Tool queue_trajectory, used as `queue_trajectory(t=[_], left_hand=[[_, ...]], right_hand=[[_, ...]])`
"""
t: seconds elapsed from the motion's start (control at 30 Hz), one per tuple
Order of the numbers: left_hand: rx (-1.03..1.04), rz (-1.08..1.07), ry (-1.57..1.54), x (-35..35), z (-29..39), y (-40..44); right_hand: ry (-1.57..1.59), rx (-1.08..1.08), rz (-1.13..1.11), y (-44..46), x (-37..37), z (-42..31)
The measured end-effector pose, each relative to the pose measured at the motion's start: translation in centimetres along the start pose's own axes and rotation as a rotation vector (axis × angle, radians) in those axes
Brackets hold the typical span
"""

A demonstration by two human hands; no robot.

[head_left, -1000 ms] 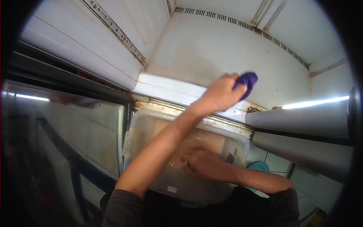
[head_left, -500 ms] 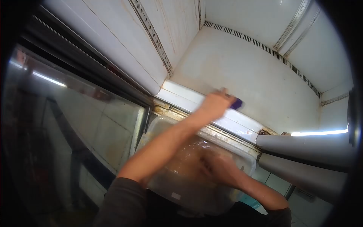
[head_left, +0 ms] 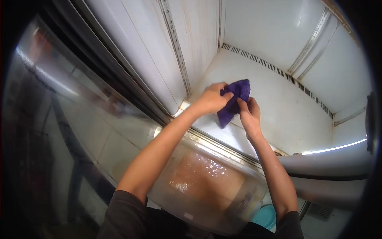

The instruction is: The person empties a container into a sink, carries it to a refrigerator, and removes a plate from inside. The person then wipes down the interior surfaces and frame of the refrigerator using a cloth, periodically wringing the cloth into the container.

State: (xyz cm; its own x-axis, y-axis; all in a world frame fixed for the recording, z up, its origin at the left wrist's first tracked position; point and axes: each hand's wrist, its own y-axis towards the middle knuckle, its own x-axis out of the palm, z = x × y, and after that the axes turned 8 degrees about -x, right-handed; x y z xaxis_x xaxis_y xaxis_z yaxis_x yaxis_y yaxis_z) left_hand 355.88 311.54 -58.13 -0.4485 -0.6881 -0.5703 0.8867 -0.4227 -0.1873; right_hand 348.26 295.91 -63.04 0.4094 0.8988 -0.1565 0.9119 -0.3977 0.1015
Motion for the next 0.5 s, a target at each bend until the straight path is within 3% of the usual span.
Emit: queue_trajectory(t=[0.13,0.2,0.27,0.3,0.33,0.4,0.47,0.5], left_hand=[[-0.076,0.072,-0.043,1.0,-3.4,-0.4],[-0.034,0.186,0.008,1.0,-4.5,-0.5],[0.009,0.272,-0.152,-0.2,-4.1,-1.0],[0.096,0.427,-0.214,-0.6,-3.4,-1.0],[0.104,0.442,-0.213,-1.4,-2.7,-0.7],[0.367,0.736,-0.347,-3.5,-0.4,-0.9],[0.479,0.822,-0.495,-5.9,2.4,-1.8],[0.580,0.880,-0.477,-7.2,3.5,-2.2]], right_hand=[[-0.147,0.033,0.147,2.5,-0.2,0.6],[-0.090,-0.024,0.181,4.8,-0.5,1.9],[0.005,-0.021,0.199,6.2,-0.2,1.2],[0.054,0.007,0.191,7.0,0.3,0.5],[0.138,-0.069,0.189,7.7,1.2,-0.1],[0.322,-0.212,0.128,7.8,3.9,-4.4],[0.437,-0.243,0.073,8.8,6.7,-8.6],[0.374,-0.376,0.043,9.4,8.3,-10.0]])
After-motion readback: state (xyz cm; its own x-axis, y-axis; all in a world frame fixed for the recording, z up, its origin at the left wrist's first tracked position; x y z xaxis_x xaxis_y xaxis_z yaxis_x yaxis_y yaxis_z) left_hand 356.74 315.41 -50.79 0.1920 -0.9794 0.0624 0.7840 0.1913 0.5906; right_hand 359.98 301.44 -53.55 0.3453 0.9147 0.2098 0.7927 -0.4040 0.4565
